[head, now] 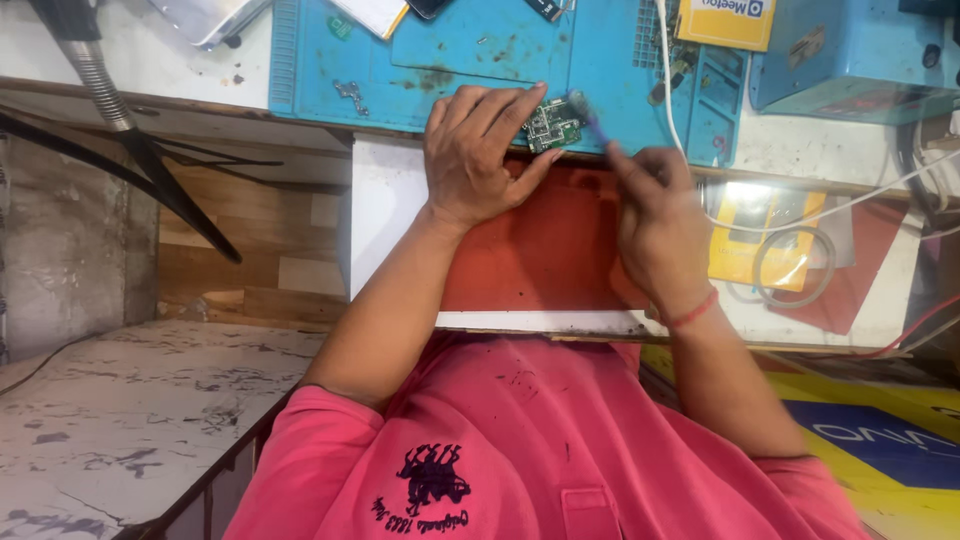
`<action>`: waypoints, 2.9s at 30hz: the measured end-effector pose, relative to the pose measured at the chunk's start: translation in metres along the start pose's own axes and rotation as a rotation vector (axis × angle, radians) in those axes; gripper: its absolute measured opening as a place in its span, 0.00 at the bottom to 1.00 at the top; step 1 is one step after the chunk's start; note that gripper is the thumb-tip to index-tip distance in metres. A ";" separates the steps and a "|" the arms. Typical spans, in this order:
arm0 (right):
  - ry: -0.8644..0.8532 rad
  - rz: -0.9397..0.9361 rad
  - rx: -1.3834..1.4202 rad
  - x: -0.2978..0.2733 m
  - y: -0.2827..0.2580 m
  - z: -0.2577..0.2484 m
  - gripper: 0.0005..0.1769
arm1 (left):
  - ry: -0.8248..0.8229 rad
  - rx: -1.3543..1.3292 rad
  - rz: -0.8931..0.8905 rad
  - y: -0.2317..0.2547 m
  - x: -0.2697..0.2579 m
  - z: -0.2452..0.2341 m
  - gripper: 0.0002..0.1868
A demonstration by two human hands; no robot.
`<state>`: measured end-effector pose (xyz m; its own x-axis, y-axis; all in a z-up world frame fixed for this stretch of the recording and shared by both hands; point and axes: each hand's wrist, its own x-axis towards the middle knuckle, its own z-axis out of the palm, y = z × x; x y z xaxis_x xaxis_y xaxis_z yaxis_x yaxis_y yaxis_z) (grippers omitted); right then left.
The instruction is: The person uses a purple-handled tool to scrape and clean the surface of a small green circuit board held in their left hand. They repeatedly scrape different areas of the board while it rests on a red mat on a cluttered workbench.
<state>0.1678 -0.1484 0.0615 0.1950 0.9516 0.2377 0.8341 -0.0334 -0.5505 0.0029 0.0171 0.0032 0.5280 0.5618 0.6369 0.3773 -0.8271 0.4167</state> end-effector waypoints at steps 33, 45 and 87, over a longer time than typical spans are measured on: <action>-0.017 -0.045 -0.172 0.019 0.005 -0.003 0.17 | 0.024 -0.012 -0.118 0.005 -0.013 0.005 0.38; -0.041 -0.158 -0.152 0.019 0.022 -0.001 0.20 | 0.027 0.004 -0.093 0.002 -0.005 0.002 0.36; -0.093 -0.142 -0.157 0.029 0.015 0.001 0.21 | 0.028 0.004 -0.146 0.002 -0.012 0.012 0.40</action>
<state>0.1855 -0.1207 0.0591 0.0273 0.9738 0.2256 0.9214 0.0631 -0.3836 0.0066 0.0087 -0.0109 0.4459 0.6752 0.5876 0.4519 -0.7365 0.5034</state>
